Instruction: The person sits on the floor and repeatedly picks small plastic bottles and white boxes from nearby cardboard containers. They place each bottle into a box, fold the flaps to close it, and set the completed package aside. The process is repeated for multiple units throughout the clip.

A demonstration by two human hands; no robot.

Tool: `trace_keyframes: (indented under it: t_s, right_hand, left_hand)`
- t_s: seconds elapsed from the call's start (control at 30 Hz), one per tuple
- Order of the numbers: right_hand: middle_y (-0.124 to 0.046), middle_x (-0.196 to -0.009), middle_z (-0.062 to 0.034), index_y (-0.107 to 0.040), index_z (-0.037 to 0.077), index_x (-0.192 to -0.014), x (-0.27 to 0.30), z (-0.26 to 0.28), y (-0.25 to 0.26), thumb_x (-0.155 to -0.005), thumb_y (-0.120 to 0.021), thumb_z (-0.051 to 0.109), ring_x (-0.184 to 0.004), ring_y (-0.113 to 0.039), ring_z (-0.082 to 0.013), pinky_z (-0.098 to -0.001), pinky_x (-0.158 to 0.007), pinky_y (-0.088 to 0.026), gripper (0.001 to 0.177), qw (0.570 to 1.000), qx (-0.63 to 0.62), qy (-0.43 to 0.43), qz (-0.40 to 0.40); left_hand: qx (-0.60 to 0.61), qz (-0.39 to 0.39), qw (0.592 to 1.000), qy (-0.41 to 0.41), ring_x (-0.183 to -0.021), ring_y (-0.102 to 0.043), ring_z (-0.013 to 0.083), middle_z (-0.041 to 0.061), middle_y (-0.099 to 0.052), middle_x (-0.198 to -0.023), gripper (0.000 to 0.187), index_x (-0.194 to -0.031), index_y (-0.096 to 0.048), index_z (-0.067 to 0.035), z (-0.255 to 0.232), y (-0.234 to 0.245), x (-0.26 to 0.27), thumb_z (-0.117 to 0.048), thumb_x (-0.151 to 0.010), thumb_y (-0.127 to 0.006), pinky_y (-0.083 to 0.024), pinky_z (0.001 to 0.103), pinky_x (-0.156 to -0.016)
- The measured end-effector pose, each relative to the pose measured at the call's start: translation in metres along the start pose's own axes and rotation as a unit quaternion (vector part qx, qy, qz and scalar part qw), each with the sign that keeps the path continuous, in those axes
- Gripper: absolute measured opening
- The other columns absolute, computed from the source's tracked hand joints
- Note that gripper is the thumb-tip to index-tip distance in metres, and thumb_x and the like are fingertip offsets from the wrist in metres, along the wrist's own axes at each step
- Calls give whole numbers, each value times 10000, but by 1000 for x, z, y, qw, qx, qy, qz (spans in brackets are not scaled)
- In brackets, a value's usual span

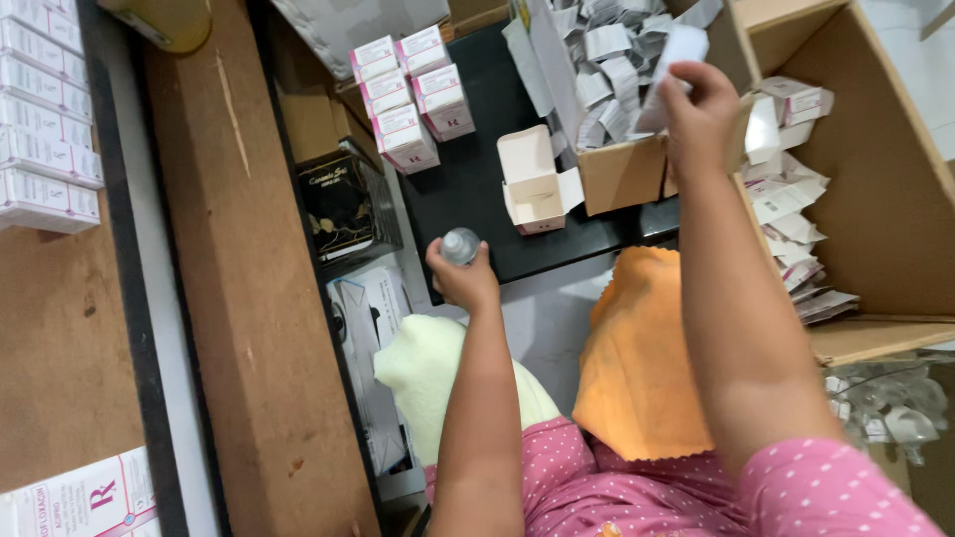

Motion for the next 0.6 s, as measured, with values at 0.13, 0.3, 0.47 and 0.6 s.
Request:
trace_keyframes:
  t_s: [0.13,0.3,0.47,0.6]
  right_hand:
    - [-702,-1101,-13,-624,163,-1203,63,2,43,-995,-761,110,-990,-690,-194,-387,-882,-612,254,908,-401,-124,-4]
    - [-642,-1013,3,-608,222,-1165,89,3,88,-1055,-735,190,-913,-668,-181,-355,-898,-608,171,862,-477,-164,-42]
    - [-618,-1007,-6,-649,217,-1156,109,0,112,-1084,-707,198,-834,-612,-126,-266,-748,-550,94,813,-553,-183,-28]
    - [-608,-1024,-34,-654,132,-1162,135,10,109,-1093,-664,222,-782,-573,-99,-211,-666,-521,114,707,-663,-240,56]
  left_hand:
    - [66,-47,996,-28,-1194,-594,371,134,-642,-1287,746,-1316,-515,-142,11,0,6,-226,-703,-930,-466,498,-983]
    - [187,-76,975,-89,-1162,-639,335,155,-636,-1281,689,-1322,-497,-58,10,9,7,-185,-777,-899,-497,433,-1001]
    - [320,-51,942,-88,-1232,-604,267,144,-566,-1358,692,-1371,-445,-41,1,28,18,-174,-839,-867,-509,395,-1063]
    - [468,76,855,-212,-1270,-580,236,127,-504,-1406,749,-1428,-386,-66,-26,49,52,-116,-853,-862,-506,391,-1113]
Point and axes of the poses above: each hand's wrist, its own x-axis away from the middle knuckle, its own y-axis out of the back of the hand, z = x × y, the point moved 4 cm from there along -x, towards the middle knuckle
